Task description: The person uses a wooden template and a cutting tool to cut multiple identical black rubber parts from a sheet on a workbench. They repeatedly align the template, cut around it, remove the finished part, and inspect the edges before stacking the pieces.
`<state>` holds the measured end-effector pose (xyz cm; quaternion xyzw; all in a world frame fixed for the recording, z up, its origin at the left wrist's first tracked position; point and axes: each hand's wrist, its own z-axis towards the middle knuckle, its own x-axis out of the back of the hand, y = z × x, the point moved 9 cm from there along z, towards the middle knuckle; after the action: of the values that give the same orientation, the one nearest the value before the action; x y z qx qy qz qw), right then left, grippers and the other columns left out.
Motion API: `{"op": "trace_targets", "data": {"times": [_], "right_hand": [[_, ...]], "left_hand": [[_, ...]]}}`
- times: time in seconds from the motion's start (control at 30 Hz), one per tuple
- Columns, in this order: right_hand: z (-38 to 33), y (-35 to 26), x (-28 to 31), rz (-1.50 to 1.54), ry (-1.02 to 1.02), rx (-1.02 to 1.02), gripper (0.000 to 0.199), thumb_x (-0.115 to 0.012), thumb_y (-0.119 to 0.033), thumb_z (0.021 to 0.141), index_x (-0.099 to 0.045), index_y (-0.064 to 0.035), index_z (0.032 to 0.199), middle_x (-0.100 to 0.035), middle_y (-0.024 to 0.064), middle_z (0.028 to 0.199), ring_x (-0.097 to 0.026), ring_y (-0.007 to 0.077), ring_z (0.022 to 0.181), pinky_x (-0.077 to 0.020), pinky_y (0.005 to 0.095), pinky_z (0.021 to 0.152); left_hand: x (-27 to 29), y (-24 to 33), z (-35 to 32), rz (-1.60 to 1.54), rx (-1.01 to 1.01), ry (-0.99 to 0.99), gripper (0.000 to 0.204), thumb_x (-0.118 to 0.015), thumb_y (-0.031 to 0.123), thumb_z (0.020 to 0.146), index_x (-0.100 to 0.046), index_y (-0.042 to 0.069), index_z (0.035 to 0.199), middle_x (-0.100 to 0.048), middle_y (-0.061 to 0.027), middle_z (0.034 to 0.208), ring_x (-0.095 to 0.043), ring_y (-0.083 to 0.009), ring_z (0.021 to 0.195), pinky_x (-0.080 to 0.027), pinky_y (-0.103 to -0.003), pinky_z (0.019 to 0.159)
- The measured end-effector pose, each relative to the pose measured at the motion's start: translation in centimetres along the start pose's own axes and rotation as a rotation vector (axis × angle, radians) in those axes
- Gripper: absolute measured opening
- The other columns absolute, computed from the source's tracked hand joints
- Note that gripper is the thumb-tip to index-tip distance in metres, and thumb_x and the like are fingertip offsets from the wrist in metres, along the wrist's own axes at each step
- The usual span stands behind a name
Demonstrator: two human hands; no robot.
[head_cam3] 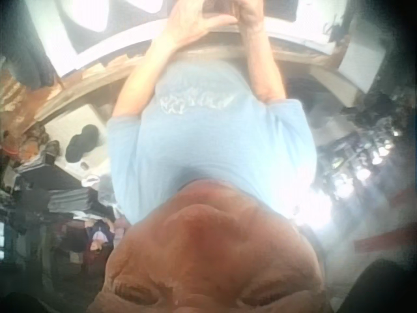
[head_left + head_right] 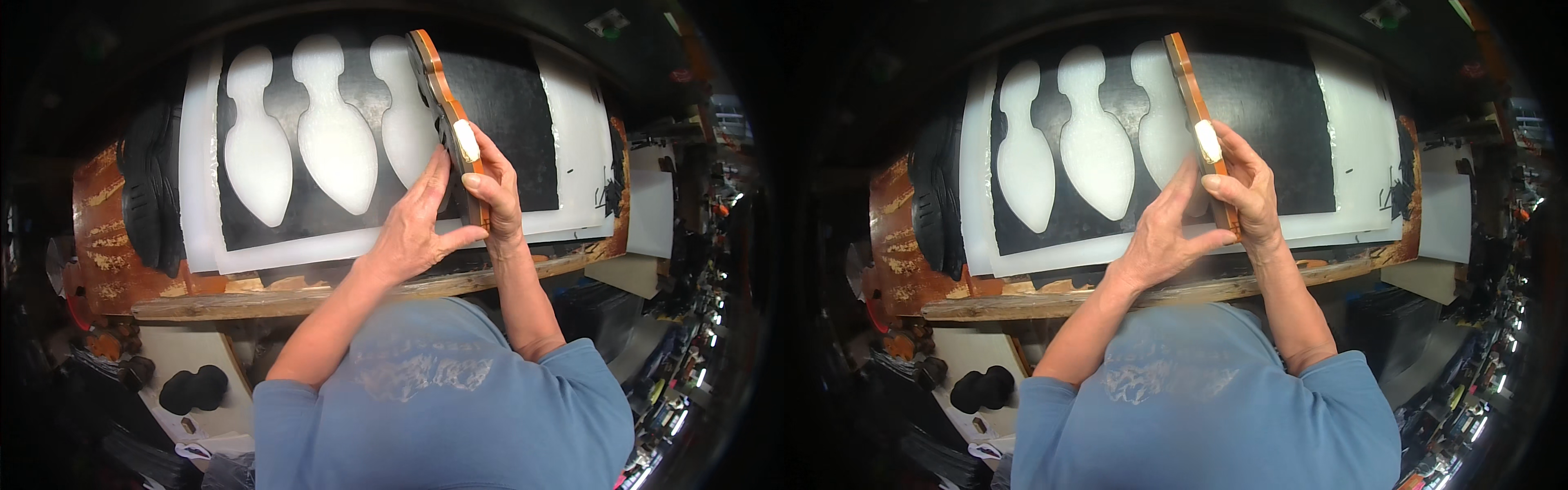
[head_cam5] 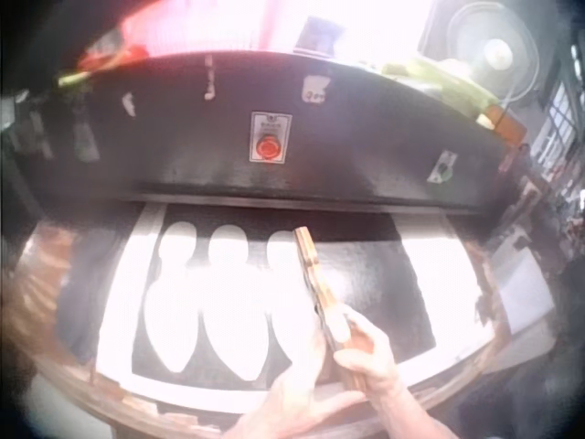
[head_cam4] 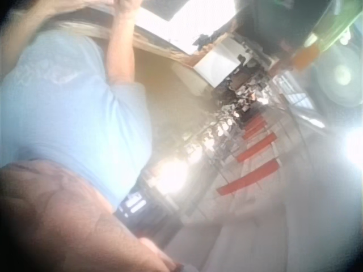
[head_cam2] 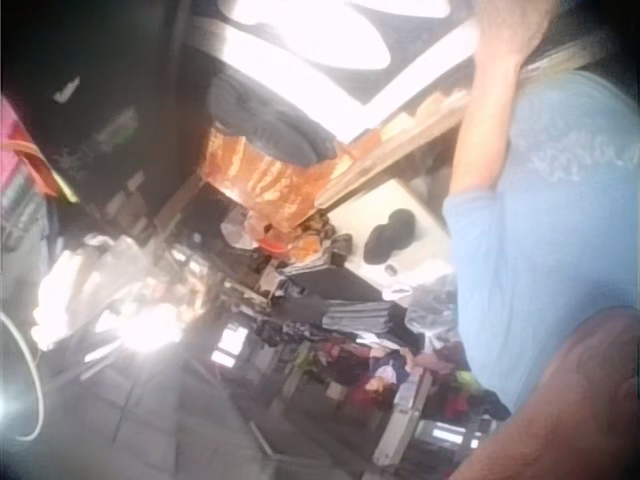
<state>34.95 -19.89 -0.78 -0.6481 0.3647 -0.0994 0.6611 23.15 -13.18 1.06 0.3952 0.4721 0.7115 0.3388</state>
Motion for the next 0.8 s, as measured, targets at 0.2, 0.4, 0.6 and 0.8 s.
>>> {"op": "trace_targets", "data": {"times": [0.2,0.4,0.6,0.8], "right_hand": [[0.0,0.3,0.6,0.053,0.006,-0.016,0.084,-0.076,-0.019,0.079,-0.049,0.0044,0.155,-0.063,0.0144,0.137,-0.06,0.0181,0.121,-0.0451,0.0306,0.106],[-0.1,0.5,0.0,0.093,-0.008,-0.003,0.083,-0.077,-0.014,0.08,-0.048,0.0071,0.154,-0.064,0.0145,0.135,-0.062,0.0179,0.119,-0.0485,0.0297,0.103],[-0.5,1.1,-1.2,0.066,-0.123,-0.001,0.086,-0.082,-0.006,0.074,-0.05,0.009,0.152,-0.061,0.0188,0.145,-0.058,0.024,0.134,-0.0427,0.0355,0.115],[-0.4,1.1,-0.1,0.043,-0.125,-0.041,0.088,-0.08,-0.016,0.073,-0.051,0.0089,0.152,-0.061,0.019,0.144,-0.059,0.0239,0.133,-0.0419,0.0361,0.116]], "left_hand": [[0.7,-2.3,-1.6,-0.058,0.102,0.055,0.044,-0.067,0.011,0.103,-0.058,-0.005,0.143,-0.066,-0.0259,0.134,-0.07,-0.0328,0.119,-0.057,-0.038,0.101],[6.3,-3.8,-3.9,0.003,0.253,0.376,0.023,-0.055,0.006,0.109,-0.067,-0.006,0.125,-0.077,-0.0135,0.093,-0.076,-0.0169,0.083,-0.065,-0.033,0.075],[9.0,-4.3,-5.9,0.084,0.302,0.443,0.021,-0.056,0.005,0.108,-0.068,-0.006,0.121,-0.076,-0.0137,0.092,-0.073,-0.0156,0.083,-0.066,-0.033,0.077],[18.7,-5.4,-10.3,-0.018,0.486,0.632,0.028,-0.055,0.011,0.111,-0.062,-0.005,0.133,-0.071,-0.0093,0.11,-0.069,-0.0119,0.092,-0.066,-0.032,0.079]]}}
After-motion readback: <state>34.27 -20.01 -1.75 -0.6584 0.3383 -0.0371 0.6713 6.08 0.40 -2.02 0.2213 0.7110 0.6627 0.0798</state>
